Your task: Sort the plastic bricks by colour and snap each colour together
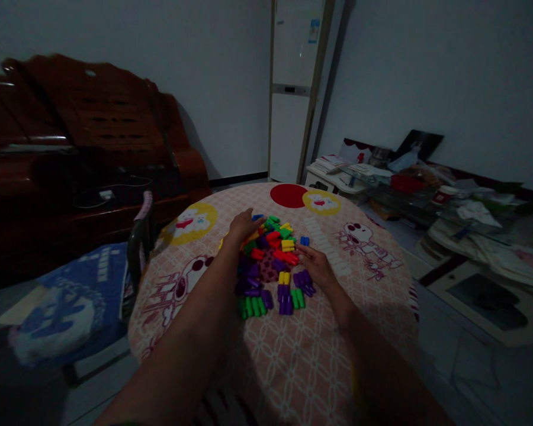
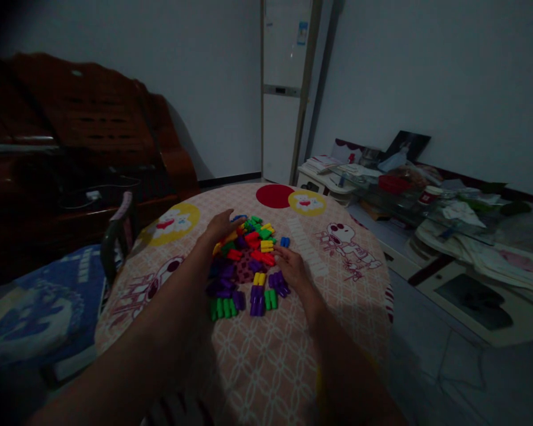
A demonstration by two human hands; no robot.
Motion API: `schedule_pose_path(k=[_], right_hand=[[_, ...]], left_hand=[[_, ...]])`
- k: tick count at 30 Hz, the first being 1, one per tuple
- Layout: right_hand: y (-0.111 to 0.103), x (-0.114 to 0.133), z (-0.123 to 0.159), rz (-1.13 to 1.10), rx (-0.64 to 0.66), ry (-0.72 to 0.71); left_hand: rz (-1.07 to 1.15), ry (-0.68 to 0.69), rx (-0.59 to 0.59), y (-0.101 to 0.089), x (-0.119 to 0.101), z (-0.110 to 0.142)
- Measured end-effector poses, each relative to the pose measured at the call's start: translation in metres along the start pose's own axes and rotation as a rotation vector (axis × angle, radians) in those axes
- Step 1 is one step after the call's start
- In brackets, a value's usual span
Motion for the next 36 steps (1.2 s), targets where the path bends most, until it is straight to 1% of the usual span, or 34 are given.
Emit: schedule_pose_path(k=[2,3,4,7,10,13,16,18,22,24,25,27,28,30,32,36], right_hand=[[-0.001,0.0,0.0,0.031,0.015,-0.002],[-0.001,0.0,0.0,0.051,0.021,-0.002],[-0.002,0.0,0.0,0.07,0.026,0.0],[-0.003,0.001,0.001,0.086,0.027,0.008],[-0.002,0.003,0.002,0.056,0.016,0.014],[-0.002,0.006,0.001,0.042,-0.038,0.03],[-0.009,0.009,-0.002,0.029,-0.16,0.053],[-0.016,0.01,-0.004,0.024,-0.248,0.047],[-0.035,0.008,-0.006,0.017,-0.414,0.038],[-0.042,0.007,-0.005,0.011,-0.472,0.044],[-0.044,0.006,-0.005,0.01,-0.488,0.047],[-0.046,0.004,-0.006,0.01,-0.501,0.057],[-0.046,0.004,-0.006,0.009,-0.502,0.062],[-0.044,0.003,-0.006,0.011,-0.5,0.072],[-0.043,0.003,-0.006,0.017,-0.496,0.08],[-0.041,0.002,-0.006,0.064,-0.465,0.109]], left_hand=[[-0.031,-0.088,0.099,0.003,-0.005,-0.009],[-0.047,-0.094,0.147,0.005,-0.008,-0.012],[-0.057,-0.067,0.184,0.006,-0.011,-0.014],[-0.068,0.133,0.275,0.009,-0.024,-0.014],[-0.064,0.339,0.339,0.009,-0.037,-0.001],[-0.061,0.507,0.339,0.009,-0.048,0.024],[-0.056,0.632,0.334,0.014,-0.058,0.06],[-0.051,0.696,0.362,0.022,-0.065,0.089],[-0.062,0.88,0.428,0.044,-0.081,0.147],[-0.099,0.95,0.419,0.054,-0.086,0.168],[-0.117,0.967,0.406,0.058,-0.087,0.173],[-0.148,0.951,0.36,0.064,-0.085,0.174],[-0.165,0.922,0.328,0.065,-0.083,0.169],[-0.206,0.841,0.252,0.061,-0.074,0.152],[-0.242,0.748,0.188,0.051,-0.062,0.129],[-0.199,0.533,0.089,0.019,-0.039,0.089]])
Point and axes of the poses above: each hand's wrist, its own z-axis away from the middle knuckle, its own y-axis out of the palm, x = y × z, the point moved 1 cm from there along -z, towards the middle knuckle, and after that the axes turned 11 degrees about z, right-handed, at the moved point
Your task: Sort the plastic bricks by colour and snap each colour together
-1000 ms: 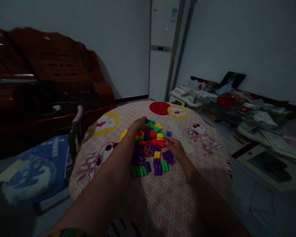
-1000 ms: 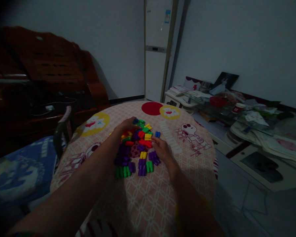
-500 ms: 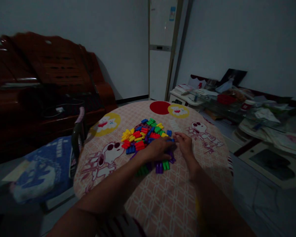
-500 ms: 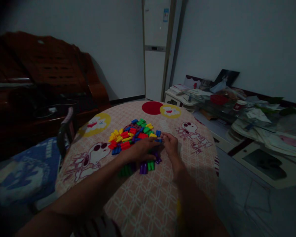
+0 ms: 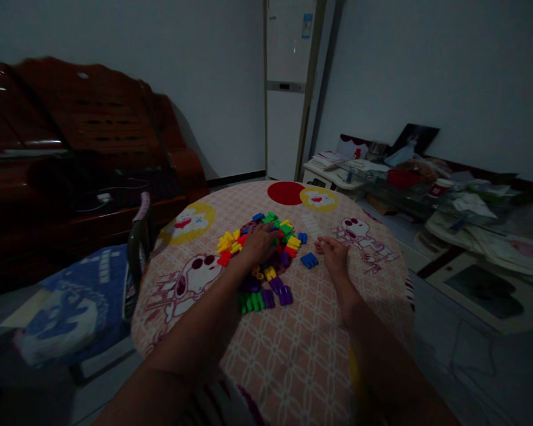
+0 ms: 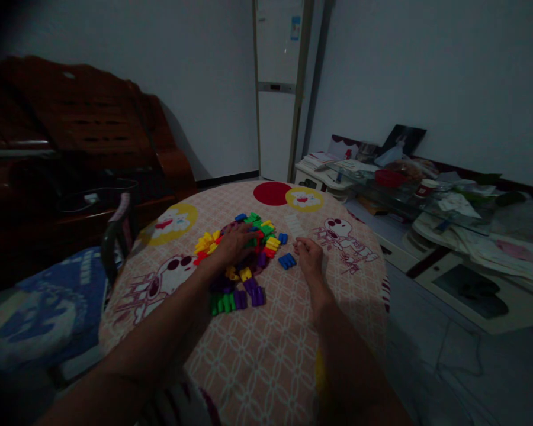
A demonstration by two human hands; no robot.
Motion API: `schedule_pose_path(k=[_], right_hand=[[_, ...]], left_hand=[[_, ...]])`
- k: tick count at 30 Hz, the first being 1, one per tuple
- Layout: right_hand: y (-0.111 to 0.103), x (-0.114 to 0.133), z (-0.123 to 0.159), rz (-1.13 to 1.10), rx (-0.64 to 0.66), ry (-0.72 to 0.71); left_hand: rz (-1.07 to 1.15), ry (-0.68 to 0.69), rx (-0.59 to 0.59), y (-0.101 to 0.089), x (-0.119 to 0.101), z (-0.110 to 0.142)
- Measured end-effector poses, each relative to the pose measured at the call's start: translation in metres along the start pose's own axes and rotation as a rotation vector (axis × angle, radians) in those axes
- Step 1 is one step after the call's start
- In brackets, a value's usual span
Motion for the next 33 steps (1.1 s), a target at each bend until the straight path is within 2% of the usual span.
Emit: schedule_pose_path(k=[3,6,8,12,15,19,23,26,29,33], right_hand=[[-0.001,-0.001,0.0,0.108,0.028,-0.035],[0.001,-0.002,0.001,0.252,0.08,-0.151],[0.005,-0.002,0.003,0.348,0.118,-0.275],[0.019,0.001,0.006,0.586,0.164,-0.503],[0.03,0.006,0.009,0.723,0.258,-0.631],[0.038,0.014,0.016,0.786,0.377,-0.764],[0.041,0.017,0.024,0.772,0.406,-0.76],[0.043,0.017,0.027,0.743,0.421,-0.744],[0.039,0.015,0.025,0.662,0.333,-0.668],[0.02,0.012,0.015,0.506,0.129,-0.453]], left_hand=[[0.064,-0.122,-0.162,-0.014,0.012,-0.008],[0.156,-0.131,-0.309,-0.009,0.004,-0.011],[0.21,-0.058,-0.302,0.004,-0.007,-0.012],[0.242,0.037,-0.188,0.028,-0.02,-0.012],[0.25,0.023,-0.133,0.034,-0.017,-0.011],[0.315,-0.018,-0.128,0.032,-0.005,-0.011],[0.383,-0.044,-0.131,0.031,0.007,-0.008],[0.349,-0.026,-0.101,0.032,0.01,-0.006],[0.288,0.024,-0.056,0.033,0.007,-0.004],[0.228,0.059,-0.02,0.033,0.004,-0.003]])
Point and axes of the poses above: each hand's wrist, its own z-axis away from the middle knuckle, its own y-axis out of the palm, x = y × z, the point moved 1 cm from there along -z, towards the middle knuckle, and after that the axes turned 11 degrees about z, right-handed, at the moved point
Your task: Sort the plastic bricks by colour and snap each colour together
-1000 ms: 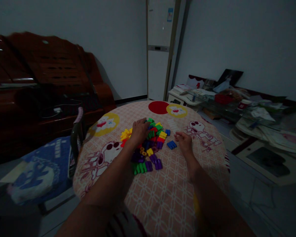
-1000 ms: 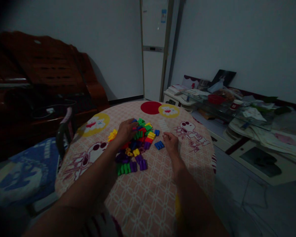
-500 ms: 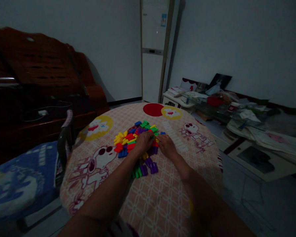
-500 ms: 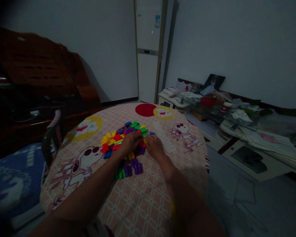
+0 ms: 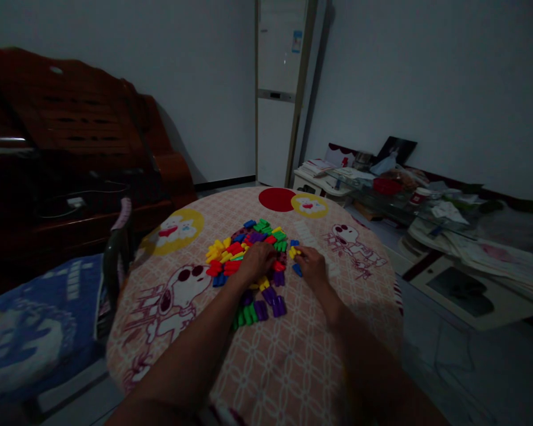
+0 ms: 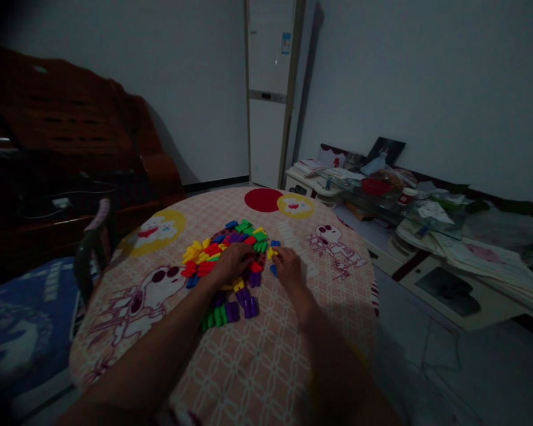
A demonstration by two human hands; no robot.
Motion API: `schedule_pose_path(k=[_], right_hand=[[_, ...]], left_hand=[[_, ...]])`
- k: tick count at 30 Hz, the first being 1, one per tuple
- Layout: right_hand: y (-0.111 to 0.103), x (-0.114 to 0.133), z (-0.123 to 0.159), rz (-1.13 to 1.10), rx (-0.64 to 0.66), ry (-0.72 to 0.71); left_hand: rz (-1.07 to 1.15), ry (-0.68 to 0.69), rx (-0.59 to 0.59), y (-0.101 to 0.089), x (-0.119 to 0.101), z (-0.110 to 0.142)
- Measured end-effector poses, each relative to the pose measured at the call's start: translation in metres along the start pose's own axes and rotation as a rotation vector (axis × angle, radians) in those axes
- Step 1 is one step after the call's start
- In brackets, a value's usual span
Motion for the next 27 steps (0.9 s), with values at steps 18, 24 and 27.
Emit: schedule_pose_path(k=[18,24,27], right_hand=[[-0.019,-0.058,-0.066,0.608,-0.064,0.421],[-0.018,-0.068,-0.063,0.538,-0.086,0.423],[-0.021,-0.076,-0.064,0.425,-0.153,0.433]], left_hand=[[0.038,0.01,0.0,0.001,0.001,0.002],[0.075,-0.062,-0.142,-0.011,-0.01,-0.001],[0.04,-0.179,-0.316,-0.037,0.002,0.0]])
Point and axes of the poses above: each hand's wrist, its own z-axis away from the middle knuckle, its own y-axis out of the palm, x = y × z, the point moved 1 cm from there along -z, towards the middle knuckle, and after that the axes turned 11 degrees about z, right-handed, at the moved point
